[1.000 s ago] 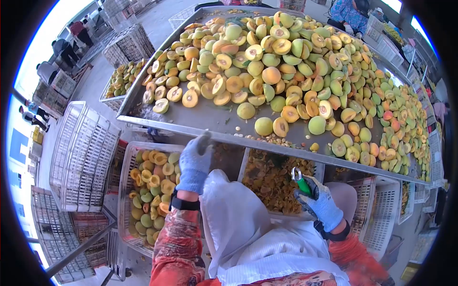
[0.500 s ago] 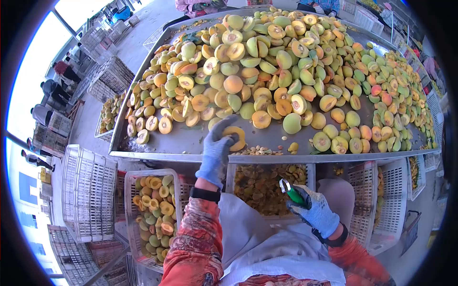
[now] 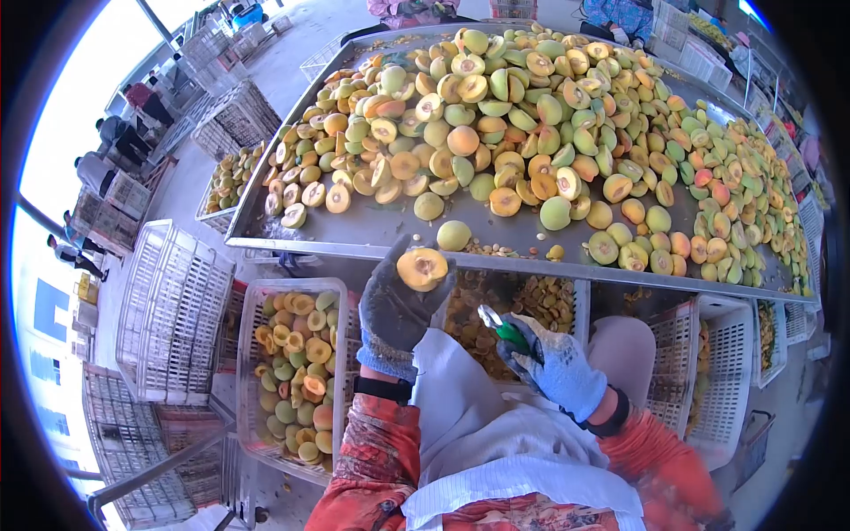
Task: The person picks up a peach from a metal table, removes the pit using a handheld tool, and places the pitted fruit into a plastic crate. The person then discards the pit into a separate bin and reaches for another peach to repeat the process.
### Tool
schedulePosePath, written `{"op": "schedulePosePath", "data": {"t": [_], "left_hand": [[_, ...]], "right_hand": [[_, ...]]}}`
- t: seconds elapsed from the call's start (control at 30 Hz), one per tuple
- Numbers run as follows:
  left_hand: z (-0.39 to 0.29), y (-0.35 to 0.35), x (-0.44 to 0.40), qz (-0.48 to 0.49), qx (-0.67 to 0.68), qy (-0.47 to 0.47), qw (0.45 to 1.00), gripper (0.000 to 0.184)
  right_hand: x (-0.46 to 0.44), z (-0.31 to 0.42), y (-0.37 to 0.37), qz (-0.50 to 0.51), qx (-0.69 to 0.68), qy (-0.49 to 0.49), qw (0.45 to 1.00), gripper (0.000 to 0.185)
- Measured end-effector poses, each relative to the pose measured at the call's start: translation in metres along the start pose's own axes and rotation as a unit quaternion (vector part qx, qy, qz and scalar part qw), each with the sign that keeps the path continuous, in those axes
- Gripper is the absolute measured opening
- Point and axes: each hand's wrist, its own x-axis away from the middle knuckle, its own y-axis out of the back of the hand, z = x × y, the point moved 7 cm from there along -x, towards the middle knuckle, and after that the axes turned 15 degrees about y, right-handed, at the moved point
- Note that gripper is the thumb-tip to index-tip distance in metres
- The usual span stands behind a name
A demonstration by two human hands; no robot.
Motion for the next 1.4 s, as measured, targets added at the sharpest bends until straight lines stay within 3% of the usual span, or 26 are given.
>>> {"op": "schedulePosePath", "data": {"t": [0.07, 0.1, 0.17, 0.27, 0.3, 0.33, 0.4, 0.43, 0.57, 0.63, 0.67, 0.73, 0.83, 0.87, 0.93, 0.97, 1.0, 1.03, 1.07, 1.1, 1.13, 1.17, 1.2, 1.27, 1.33, 1.4], "left_hand": [[0.008, -0.016, 0.012, 0.042, 0.326, 0.073, 0.942, 0.043], [0.015, -0.02, 0.015, 0.04, 0.326, 0.075, 0.942, 0.043], [0.019, -0.019, 0.021, 0.017, 0.148, -0.034, 0.988, 0.041], [0.005, -0.018, 0.037, 0.038, 0.043, -0.064, 0.996, 0.042], [0.006, -0.015, 0.041, 0.003, -0.105, -0.093, 0.99, 0.041], [0.009, -0.017, 0.043, 0.001, -0.106, -0.092, 0.99, 0.041], [0.015, -0.018, 0.042, 0.041, 0.203, -0.032, 0.978, 0.034], [0.017, -0.017, 0.041, 0.046, 0.093, 0.024, 0.994, 0.027], [0.004, -0.016, 0.044, 0.028, 0.118, 0.058, 0.991, 0.025], [-0.02, -0.014, 0.05, -0.015, -0.029, -0.07, 0.997, 0.03], [-0.025, -0.013, 0.053, -0.016, -0.029, -0.068, 0.997, 0.03], [-0.011, -0.015, 0.056, 0.019, 0.153, 0.13, 0.979, 0.033], [-0.007, -0.011, 0.057, 0.007, 0.182, 0.153, 0.971, 0.033], [-0.009, -0.01, 0.057, 0.003, 0.181, 0.153, 0.971, 0.033], [-0.019, -0.012, 0.056, 0.029, 0.146, 0.131, 0.98, 0.032], [-0.019, -0.011, 0.052, 0.022, 0.165, 0.09, 0.982, 0.02], [-0.014, -0.011, 0.049, 0.005, 0.186, 0.143, 0.972, 0.017], [-0.024, -0.012, 0.049, 0.011, 0.141, 0.208, 0.968, 0.014], [-0.016, -0.014, 0.042, -0.004, 0.086, 0.107, 0.99, 0.013], [-0.028, -0.011, 0.047, -0.001, 0.1, 0.228, 0.969, 0.014], [-0.026, -0.012, 0.042, 0.018, 0.066, 0.188, 0.98, 0.016], [-0.02, -0.015, 0.039, 0.034, 0.08, 0.123, 0.989, 0.017], [-0.025, -0.017, 0.037, 0.055, 0.092, 0.056, 0.993, 0.018], [-0.017, -0.022, 0.028, 0.061, 0.004, 0.06, 0.996, 0.019], [-0.018, -0.028, 0.018, 0.067, -0.083, 0.061, 0.992, 0.021], [-0.015, -0.04, 0.012, 0.163, -0.156, 0.073, 0.971, 0.025]], "right_hand": [[-0.018, 0.028, 0.007, -0.034, 0.134, 0.123, 0.983, 0.039], [-0.023, 0.033, 0.006, -0.03, 0.166, 0.139, 0.976, 0.04], [-0.03, 0.043, 0.003, -0.017, 0.203, 0.157, 0.966, 0.042], [-0.034, 0.053, -0.006, 0.01, 0.262, 0.19, 0.946, 0.048], [-0.034, 0.052, -0.007, 0.015, 0.282, 0.184, 0.941, 0.05], [-0.034, 0.052, -0.008, 0.019, 0.304, 0.178, 0.936, 0.052], [-0.034, 0.055, -0.008, 0.02, 0.298, 0.179, 0.937, 0.052], [-0.034, 0.055, -0.009, 0.02, 0.294, 0.178, 0.939, 0.053], [-0.032, 0.06, -0.013, 0.018, 0.32, 0.205, 0.925, 0.052], [-0.03, 0.061, -0.018, 0.059, 0.304, 0.18, 0.934, 0.049], [-0.028, 0.06, -0.021, 0.061, 0.302, 0.18, 0.934, 0.049], [-0.024, 0.057, -0.024, 0.053, 0.245, 0.178, 0.952, 0.046], [-0.025, 0.057, -0.024, 0.11, 0.068, 0.06, 0.99, 0.039], [-0.024, 0.052, -0.026, 0.113, 0.066, 0.062, 0.99, 0.039], [-0.023, 0.037, -0.035, 0.104, -0.2, 0.027, 0.974, 0.034], [-0.023, 0.038, -0.036, 0.1, -0.257, -0.009, 0.961, 0.031], [-0.025, 0.036, -0.042, 0.117, -0.267, 0.005, 0.957, 0.031], [-0.027, 0.034, -0.037, 0.097, -0.131, 0.069, 0.984, 0.03], [-0.029, 0.037, -0.034, 0.07, 0.007, 0.133, 0.989, 0.029], [-0.032, 0.047, -0.031, 0.079, 0.002, 0.147, 0.986, 0.029], [-0.028, 0.043, -0.029, 0.101, -0.219, -0.019, 0.97, 0.03], [-0.014, 0.038, -0.037, 0.115, -0.419, -0.192, 0.88, 0.031], [-0.012, 0.033, -0.038, 0.115, -0.419, -0.19, 0.88, 0.031], [-0.012, 0.029, -0.039, 0.134, -0.415, -0.115, 0.892, 0.037], [-0.011, 0.033, -0.033, 0.115, -0.418, -0.165, 0.886, 0.045], [-0.006, 0.034, -0.035, 0.147, -0.429, -0.202, 0.868, 0.046]]}}
